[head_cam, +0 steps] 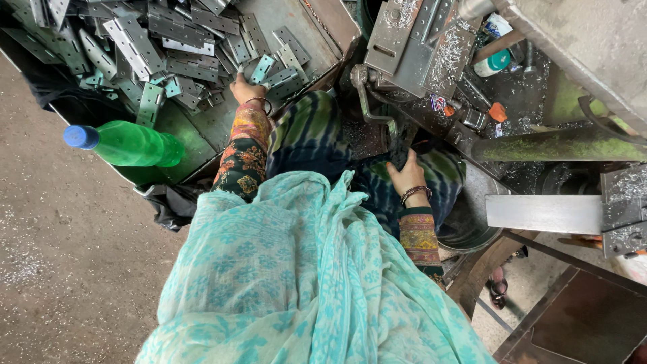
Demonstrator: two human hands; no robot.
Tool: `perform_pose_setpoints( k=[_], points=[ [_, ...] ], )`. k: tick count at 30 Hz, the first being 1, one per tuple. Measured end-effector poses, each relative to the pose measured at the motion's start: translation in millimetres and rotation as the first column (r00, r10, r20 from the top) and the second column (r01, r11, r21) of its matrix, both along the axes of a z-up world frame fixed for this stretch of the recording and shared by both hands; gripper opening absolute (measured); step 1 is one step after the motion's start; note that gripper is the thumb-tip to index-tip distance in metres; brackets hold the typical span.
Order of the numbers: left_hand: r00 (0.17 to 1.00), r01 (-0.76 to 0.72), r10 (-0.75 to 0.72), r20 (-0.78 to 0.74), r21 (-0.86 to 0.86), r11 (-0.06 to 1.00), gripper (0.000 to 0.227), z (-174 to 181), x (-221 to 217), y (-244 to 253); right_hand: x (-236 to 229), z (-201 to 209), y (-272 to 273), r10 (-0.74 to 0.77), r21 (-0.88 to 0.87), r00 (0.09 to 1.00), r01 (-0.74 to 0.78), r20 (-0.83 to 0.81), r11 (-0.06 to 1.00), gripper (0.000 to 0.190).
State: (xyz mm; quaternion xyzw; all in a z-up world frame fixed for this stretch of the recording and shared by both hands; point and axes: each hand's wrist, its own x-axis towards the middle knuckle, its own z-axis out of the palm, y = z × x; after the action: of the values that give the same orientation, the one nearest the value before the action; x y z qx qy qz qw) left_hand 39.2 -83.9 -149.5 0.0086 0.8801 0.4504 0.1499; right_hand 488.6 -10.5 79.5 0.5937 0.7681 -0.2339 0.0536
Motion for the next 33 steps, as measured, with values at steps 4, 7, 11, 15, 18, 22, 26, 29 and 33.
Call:
perform_pose_setpoints(
  k=[4, 7, 11, 15, 18, 22, 26, 29, 33],
  points=[
    [0.994, -0.071, 0.067, 0.084, 0.051, 0.996, 0.088, 1, 5, 1, 1, -1, -1, -0.032, -0.038, 0.999, 0.032, 0.016, 0.999, 0.089],
    [0.988, -0.08, 0.062, 0.14, 0.126, 0.989, 0.092, 3, 3, 1, 1, -1, 1, -0.017, -0.022, 1.0, 0.017, 0.0, 1.0, 0.088],
    [0.997, -0.011, -0.005, 0.073, 0.206, 0.978, 0.084, 6, -5, 1, 2, -2, -1, -0.012, -0.017, 1.0, 0.013, 0.021, 1.0, 0.089],
    [0.993, 0.081, -0.099, 0.061, 0.251, 0.965, 0.078, 13, -16, 4, 0, -1, -1, -0.021, -0.02, 0.999, 0.022, 0.039, 1.0, 0.088],
    [0.969, 0.199, -0.229, 0.091, 0.259, 0.945, 0.073, 14, -23, -2, 0, 1, -2, -0.026, -0.028, 0.999, 0.027, 0.023, 0.999, 0.088],
    [0.907, 0.368, -0.401, 0.128, 0.223, 0.903, 0.067, 12, -32, -8, -2, 3, -1, -0.024, -0.036, 1.0, 0.024, 0.013, 0.999, 0.088],
    [0.837, 0.523, -0.529, 0.139, 0.079, 0.849, 0.061, 4, -34, -10, -2, 3, -2, -0.017, -0.034, 1.0, 0.018, 0.02, 0.999, 0.086],
    [0.815, 0.57, -0.567, 0.117, 0.01, 0.821, 0.057, 1, -34, -5, -5, 5, -1, -0.016, -0.027, 0.999, 0.017, 0.037, 0.999, 0.086],
    [0.789, 0.613, -0.608, 0.091, -0.036, 0.79, 0.052, -3, -32, 0, -6, 8, -3, -0.012, -0.021, 0.998, 0.013, 0.057, 1.0, 0.087]
  ],
)
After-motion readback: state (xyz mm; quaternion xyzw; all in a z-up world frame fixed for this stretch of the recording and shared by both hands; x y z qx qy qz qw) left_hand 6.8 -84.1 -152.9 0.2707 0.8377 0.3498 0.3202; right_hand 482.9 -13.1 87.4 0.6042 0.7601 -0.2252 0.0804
